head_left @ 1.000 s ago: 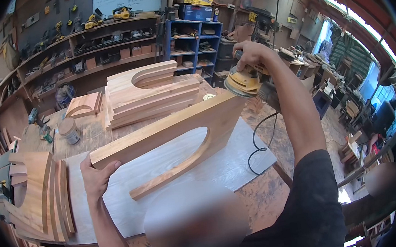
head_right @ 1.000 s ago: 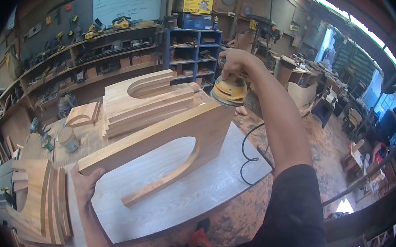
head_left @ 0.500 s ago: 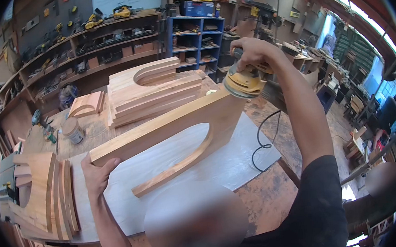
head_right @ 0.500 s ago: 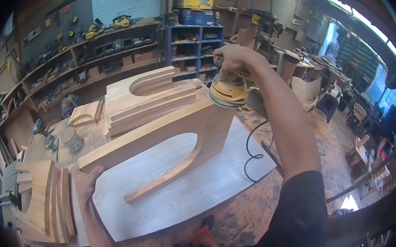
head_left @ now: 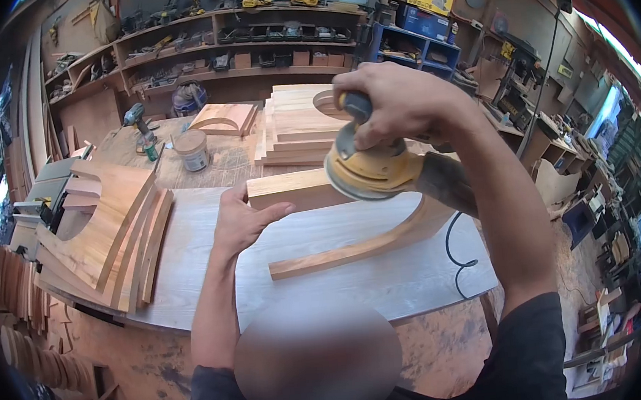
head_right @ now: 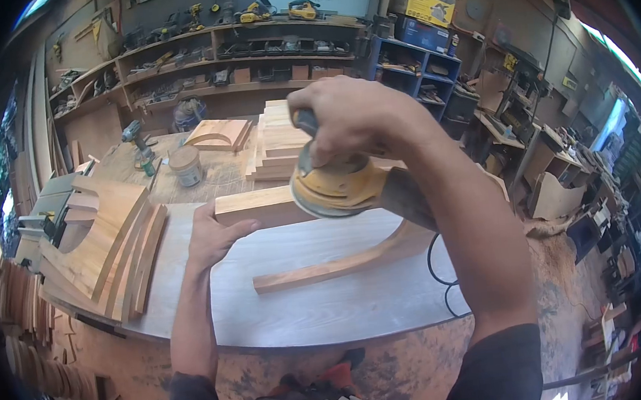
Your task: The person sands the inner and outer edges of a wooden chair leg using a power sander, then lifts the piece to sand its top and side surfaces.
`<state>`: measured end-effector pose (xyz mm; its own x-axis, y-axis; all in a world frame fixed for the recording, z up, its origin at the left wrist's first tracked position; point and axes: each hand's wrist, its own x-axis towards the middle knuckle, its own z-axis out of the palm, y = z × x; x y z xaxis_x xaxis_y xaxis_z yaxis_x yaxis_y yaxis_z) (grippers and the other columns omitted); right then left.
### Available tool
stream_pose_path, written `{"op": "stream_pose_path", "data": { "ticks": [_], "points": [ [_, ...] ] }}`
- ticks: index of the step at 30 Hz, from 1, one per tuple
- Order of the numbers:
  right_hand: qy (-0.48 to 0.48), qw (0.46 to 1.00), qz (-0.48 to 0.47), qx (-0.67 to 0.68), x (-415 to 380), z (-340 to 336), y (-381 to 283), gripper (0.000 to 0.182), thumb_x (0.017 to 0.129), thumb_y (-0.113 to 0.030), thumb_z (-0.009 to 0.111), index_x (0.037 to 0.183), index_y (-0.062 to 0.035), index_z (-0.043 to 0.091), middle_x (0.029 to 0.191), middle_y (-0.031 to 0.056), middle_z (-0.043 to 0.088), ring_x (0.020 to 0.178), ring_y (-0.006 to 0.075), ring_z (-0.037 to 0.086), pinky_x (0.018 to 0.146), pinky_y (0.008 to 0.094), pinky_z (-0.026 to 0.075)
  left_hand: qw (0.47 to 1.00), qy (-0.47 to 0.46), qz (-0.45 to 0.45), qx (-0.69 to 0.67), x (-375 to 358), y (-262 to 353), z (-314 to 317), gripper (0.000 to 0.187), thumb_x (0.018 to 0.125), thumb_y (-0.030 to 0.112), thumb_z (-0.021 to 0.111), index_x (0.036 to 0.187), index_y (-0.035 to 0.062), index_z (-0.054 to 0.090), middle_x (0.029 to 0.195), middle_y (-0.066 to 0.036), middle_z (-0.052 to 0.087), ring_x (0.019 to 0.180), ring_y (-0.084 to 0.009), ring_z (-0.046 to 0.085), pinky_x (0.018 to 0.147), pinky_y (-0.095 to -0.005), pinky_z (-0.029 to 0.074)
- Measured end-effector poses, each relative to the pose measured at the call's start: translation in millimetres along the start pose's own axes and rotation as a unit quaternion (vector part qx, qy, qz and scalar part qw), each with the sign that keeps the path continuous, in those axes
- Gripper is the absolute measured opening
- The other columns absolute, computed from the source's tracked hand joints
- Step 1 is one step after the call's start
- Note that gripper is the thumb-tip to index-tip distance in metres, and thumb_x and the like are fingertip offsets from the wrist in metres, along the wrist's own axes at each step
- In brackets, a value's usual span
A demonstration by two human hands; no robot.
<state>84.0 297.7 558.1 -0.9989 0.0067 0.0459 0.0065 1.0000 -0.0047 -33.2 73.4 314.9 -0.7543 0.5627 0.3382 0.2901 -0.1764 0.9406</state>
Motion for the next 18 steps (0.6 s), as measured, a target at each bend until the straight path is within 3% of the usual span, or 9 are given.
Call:
{"op": "stream_pose_path", "data": {
  "ticks": [6,8,9,11,13,16,18],
  "points": [
    [-0.013,0.996,-0.093,0.012,44.2,2.4,-79.5,0.067,0.069,-0.027,0.085,0.130,-0.0045,0.069,0.122,0.0221,0.073,0.113,0.0373,0.073,0.097,0.0459,0.061,1.000,-0.016,-0.021,0.013,0.8,7.8,-2.2,0.044,0.083,0.013,0.096,0.119,-0.0043,0.076,0.109,-0.011,0.082,0.098,-0.0147,0.076,0.087,-0.0333,0.062],
    [-0.022,0.995,-0.096,0.009,49.1,1.2,-99.9,0.069,0.069,-0.027,0.085,0.132,-0.0048,0.069,0.123,0.0212,0.073,0.116,0.0371,0.072,0.099,0.0454,0.061,0.995,-0.017,0.076,0.058,4.2,-3.2,-5.9,0.041,0.084,0.011,0.094,0.118,-0.0030,0.076,0.110,-0.010,0.082,0.099,-0.0163,0.076,0.089,-0.0343,0.062],
    [-0.024,0.992,-0.120,0.000,52.4,0.2,-104.8,0.076,0.068,-0.028,0.086,0.139,-0.0066,0.068,0.130,0.0222,0.072,0.122,0.0368,0.071,0.101,0.0445,0.061,0.995,-0.022,0.077,0.056,2.7,-3.5,-6.1,0.041,0.084,0.011,0.094,0.118,-0.0030,0.076,0.110,-0.010,0.082,0.099,-0.0163,0.076,0.089,-0.0343,0.062],
    [-0.013,0.993,-0.118,-0.010,62.9,5.4,-106.2,0.079,0.068,-0.027,0.087,0.143,-0.0091,0.067,0.134,0.0217,0.071,0.124,0.0357,0.071,0.102,0.0443,0.061,0.991,0.027,0.089,0.094,-0.5,-2.9,-2.7,0.039,0.083,0.007,0.092,0.117,-0.0028,0.075,0.110,-0.011,0.082,0.101,-0.0187,0.077,0.092,-0.0351,0.061],
    [-0.007,0.994,-0.112,-0.018,67.1,10.0,-99.5,0.085,0.069,-0.026,0.087,0.150,-0.0141,0.064,0.142,0.0193,0.069,0.129,0.0334,0.069,0.104,0.0448,0.060,0.992,0.006,0.091,0.082,0.2,0.9,-1.6,0.039,0.082,0.005,0.092,0.116,-0.0030,0.076,0.110,-0.012,0.082,0.101,-0.0197,0.077,0.093,-0.0352,0.061],
    [-0.051,0.996,-0.069,-0.026,50.5,-3.8,-82.0,0.087,0.071,-0.027,0.088,0.153,-0.0178,0.062,0.145,0.0126,0.069,0.132,0.0314,0.068,0.106,0.0464,0.058,0.997,-0.016,0.018,0.071,5.5,10.8,1.3,0.036,0.081,0.003,0.091,0.113,-0.0049,0.077,0.108,-0.008,0.082,0.098,-0.0139,0.075,0.090,-0.0319,0.059],
    [-0.049,0.997,-0.044,-0.042,38.4,-3.8,-61.6,0.089,0.071,-0.030,0.089,0.154,-0.0182,0.060,0.145,0.0106,0.070,0.131,0.0311,0.068,0.106,0.0476,0.058,0.998,-0.022,0.038,0.046,2.4,5.8,1.2,0.039,0.083,0.008,0.092,0.117,-0.0058,0.076,0.107,-0.008,0.080,0.096,-0.0139,0.073,0.090,-0.0317,0.059]
  ]
}}
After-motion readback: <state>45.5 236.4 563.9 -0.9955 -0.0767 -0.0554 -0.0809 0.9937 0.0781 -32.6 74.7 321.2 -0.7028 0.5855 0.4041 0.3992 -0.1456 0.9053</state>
